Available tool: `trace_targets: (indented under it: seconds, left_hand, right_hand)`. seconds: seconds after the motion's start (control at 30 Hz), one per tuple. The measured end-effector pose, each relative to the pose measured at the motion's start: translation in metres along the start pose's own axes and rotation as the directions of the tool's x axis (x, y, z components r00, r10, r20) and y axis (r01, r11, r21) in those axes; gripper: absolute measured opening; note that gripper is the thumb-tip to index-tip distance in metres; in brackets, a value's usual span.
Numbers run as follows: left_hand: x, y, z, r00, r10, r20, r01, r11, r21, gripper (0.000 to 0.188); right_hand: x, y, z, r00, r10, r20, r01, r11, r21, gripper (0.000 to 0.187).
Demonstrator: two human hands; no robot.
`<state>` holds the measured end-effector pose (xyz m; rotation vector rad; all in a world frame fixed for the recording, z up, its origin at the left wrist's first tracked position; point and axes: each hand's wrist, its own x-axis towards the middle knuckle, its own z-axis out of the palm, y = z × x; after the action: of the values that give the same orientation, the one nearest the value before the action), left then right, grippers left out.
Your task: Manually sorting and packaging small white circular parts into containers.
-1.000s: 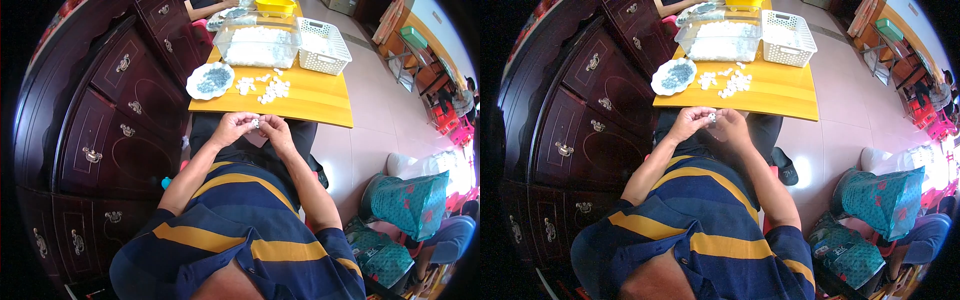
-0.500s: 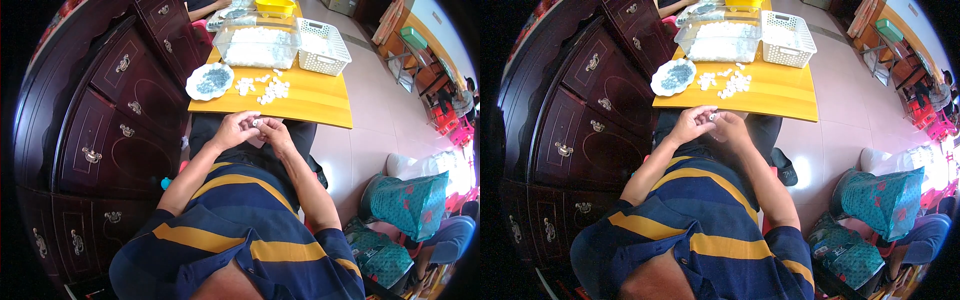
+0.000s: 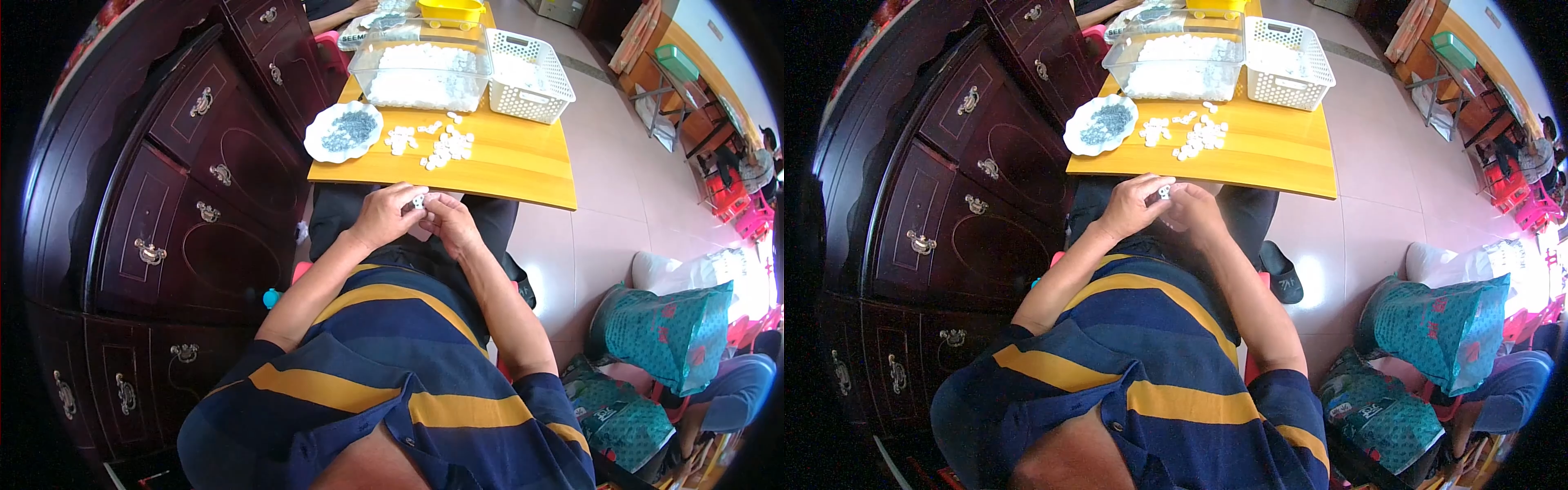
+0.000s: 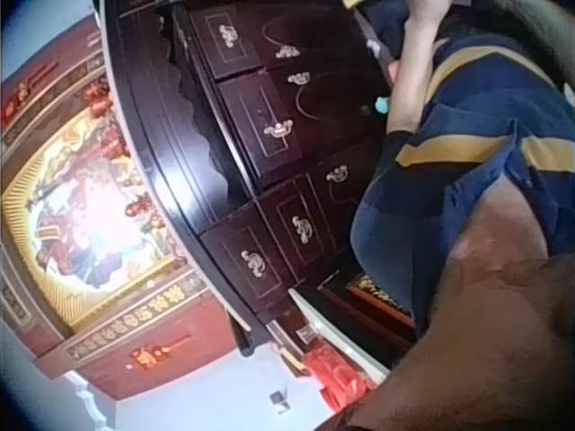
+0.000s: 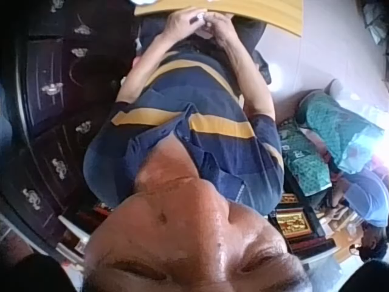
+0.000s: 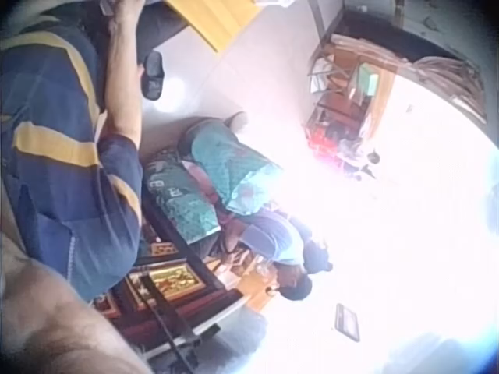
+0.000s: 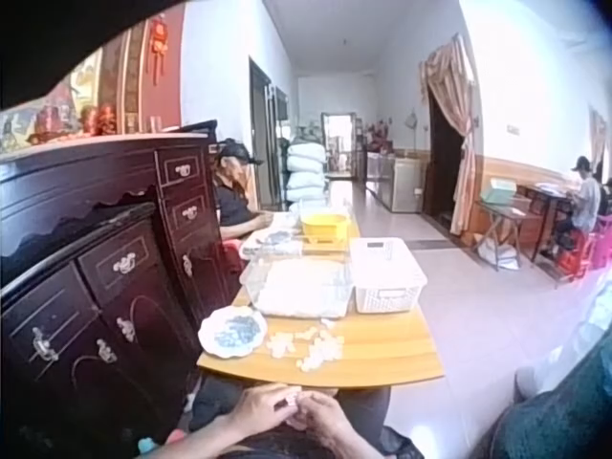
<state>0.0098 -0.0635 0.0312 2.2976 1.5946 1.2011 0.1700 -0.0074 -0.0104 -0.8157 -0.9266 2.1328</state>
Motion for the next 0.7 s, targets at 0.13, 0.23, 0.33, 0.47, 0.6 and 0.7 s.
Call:
trace_targets:
  seconds: [0.13, 0.23, 0.33, 0.47, 0.6, 0.7]
  left_hand:
    - [0.002, 0.004, -0.001, 0.999, -0.028, 0.031, 0.028, 0.999, -0.018, 0.036]
    - [0.001, 0.002, 0.0, 1.0, 0.021, 0.006, -0.021, 1.0, -0.003, 0.036]
    - [0.002, 0.004, -0.002, 1.0, -0.005, 0.021, 0.005, 1.0, -0.028, 0.036]
    - [0.004, 0.003, -0.002, 1.0, 0.009, 0.025, -0.009, 1.0, -0.017, 0.038]
    - [0.006, 0.005, 0.002, 0.998, -0.038, -0.052, 0.036, 0.999, -0.035, 0.035]
    - [0.004, 0.007, 0.008, 0.974, -0.202, -0.102, 0.187, 0.973, -0.139, 0.021]
  right_hand:
    - [0.006, 0.004, -0.017, 0.999, 0.007, 0.049, -0.007, 1.0, -0.001, 0.013]
    - [0.008, 0.007, -0.02, 0.997, -0.004, 0.075, 0.004, 1.0, 0.003, 0.014]
    - [0.009, 0.007, -0.02, 0.997, 0.007, 0.076, -0.007, 1.0, 0.005, 0.016]
    - [0.009, 0.008, -0.016, 0.998, -0.023, 0.055, 0.026, 0.999, -0.047, 0.017]
    - [0.009, 0.011, -0.01, 0.992, -0.125, 0.011, 0.125, 0.992, -0.005, 0.017]
    - [0.007, 0.009, -0.005, 0.978, -0.201, -0.054, 0.201, 0.98, 0.001, 0.016]
